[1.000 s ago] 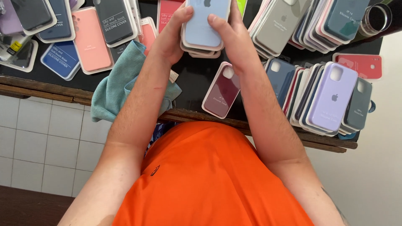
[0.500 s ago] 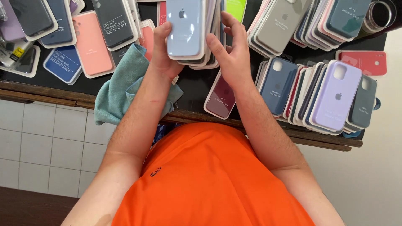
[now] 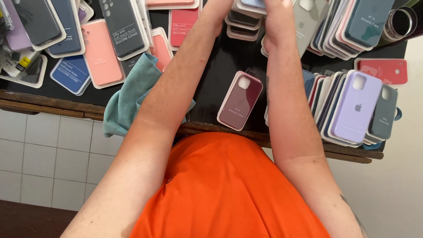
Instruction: The person cleans phone cases one at a time with a cloth, staples a small piece of paper to each case, and then places the cases back onto a table.
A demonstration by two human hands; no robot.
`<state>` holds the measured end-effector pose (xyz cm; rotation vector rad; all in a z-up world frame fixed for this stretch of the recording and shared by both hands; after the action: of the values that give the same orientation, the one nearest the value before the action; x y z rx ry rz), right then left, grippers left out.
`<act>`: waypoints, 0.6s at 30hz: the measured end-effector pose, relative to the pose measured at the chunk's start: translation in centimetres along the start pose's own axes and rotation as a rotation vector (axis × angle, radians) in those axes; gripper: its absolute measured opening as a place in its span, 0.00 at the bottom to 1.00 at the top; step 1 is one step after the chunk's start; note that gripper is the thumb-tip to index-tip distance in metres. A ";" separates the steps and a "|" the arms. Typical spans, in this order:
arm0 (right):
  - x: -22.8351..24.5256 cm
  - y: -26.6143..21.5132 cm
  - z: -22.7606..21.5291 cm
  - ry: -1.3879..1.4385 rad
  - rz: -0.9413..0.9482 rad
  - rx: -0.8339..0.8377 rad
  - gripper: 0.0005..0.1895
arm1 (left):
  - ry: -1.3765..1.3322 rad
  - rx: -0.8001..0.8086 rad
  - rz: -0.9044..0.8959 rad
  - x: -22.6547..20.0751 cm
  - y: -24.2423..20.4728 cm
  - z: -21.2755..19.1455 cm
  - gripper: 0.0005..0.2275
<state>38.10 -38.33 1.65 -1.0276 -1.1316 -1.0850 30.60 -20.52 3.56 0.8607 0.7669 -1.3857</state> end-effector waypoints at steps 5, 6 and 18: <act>1.0 -1.4 0.5 -0.172 -0.067 -0.031 0.41 | 0.163 -0.010 0.084 -0.7 0.7 1.0 0.21; 1.8 -1.7 0.4 -0.221 -0.175 -0.047 0.33 | 0.194 -0.014 0.094 -0.7 0.7 1.4 0.21; 7.7 -8.5 2.6 -0.085 -0.293 0.028 0.20 | 0.575 -0.058 0.319 -4.5 -1.6 4.1 0.22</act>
<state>30.03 -38.21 10.17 -0.9103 -1.3937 -1.2611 28.62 -21.79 9.35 1.2965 1.0426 -0.8298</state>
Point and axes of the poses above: each hand's wrist, its own y-axis towards the middle knuckle, its own z-axis out of the palm, x = y × z, the point moved 9 cm from there along y, towards the middle knuckle, and after that the axes turned 3 degrees about x, right-handed, at the moved point
